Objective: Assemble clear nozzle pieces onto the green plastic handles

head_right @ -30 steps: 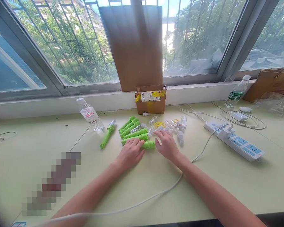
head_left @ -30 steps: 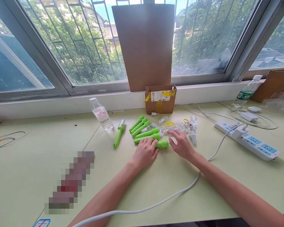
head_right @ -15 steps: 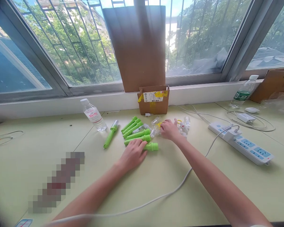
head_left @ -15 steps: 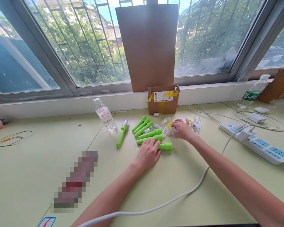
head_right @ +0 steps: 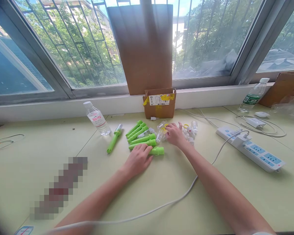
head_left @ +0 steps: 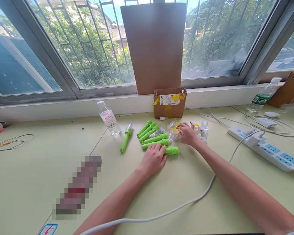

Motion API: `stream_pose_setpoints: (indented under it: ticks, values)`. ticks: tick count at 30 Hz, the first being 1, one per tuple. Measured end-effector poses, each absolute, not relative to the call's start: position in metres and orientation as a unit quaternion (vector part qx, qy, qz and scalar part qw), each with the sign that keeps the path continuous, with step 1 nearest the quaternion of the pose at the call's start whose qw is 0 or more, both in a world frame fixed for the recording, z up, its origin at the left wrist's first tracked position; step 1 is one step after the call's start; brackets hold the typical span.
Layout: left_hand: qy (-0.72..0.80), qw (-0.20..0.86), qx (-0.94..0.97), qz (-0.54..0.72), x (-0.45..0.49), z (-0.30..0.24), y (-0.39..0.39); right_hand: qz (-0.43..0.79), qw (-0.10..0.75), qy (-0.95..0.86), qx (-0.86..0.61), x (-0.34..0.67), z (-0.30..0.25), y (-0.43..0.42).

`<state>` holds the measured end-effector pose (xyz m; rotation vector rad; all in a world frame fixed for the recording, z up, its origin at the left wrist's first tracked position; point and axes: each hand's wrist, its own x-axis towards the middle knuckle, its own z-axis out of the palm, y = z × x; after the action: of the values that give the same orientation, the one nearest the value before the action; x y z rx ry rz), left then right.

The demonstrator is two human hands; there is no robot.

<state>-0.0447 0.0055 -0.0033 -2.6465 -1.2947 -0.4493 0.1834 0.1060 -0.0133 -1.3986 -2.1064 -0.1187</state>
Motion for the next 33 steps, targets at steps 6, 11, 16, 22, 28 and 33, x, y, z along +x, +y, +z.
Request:
stream_pose_setpoints:
  ticks: [6, 11, 16, 22, 28, 33]
  values:
    - [-0.433, 0.083, -0.886, -0.145, -0.045, -0.003, 0.006, -0.066, 0.42, -0.766, -0.482, 0.183, -0.004, 0.09]
    - [-0.432, 0.082, -0.886, -0.145, -0.044, -0.005, 0.007, 0.007, 0.462, -0.774, -0.433, 0.18, -0.005, 0.054]
    - [-0.433, 0.065, -0.886, -0.153, -0.044, -0.006, 0.008, 0.042, 0.482, -0.761, -0.432, 0.178, -0.013, 0.03]
    - [-0.434, 0.065, -0.886, -0.152, -0.045, -0.005, 0.008, 0.084, 0.511, -0.722, -0.459, 0.182, -0.015, 0.032]
    - [-0.43, 0.079, -0.889, -0.14, -0.044, -0.008, 0.009, 0.141, 0.49, -0.721, -0.469, 0.18, -0.02, 0.031]
    - [-0.43, 0.08, -0.887, -0.148, -0.043, -0.011, 0.011, 0.241, 0.49, -0.694, -0.469, 0.173, -0.024, 0.028]
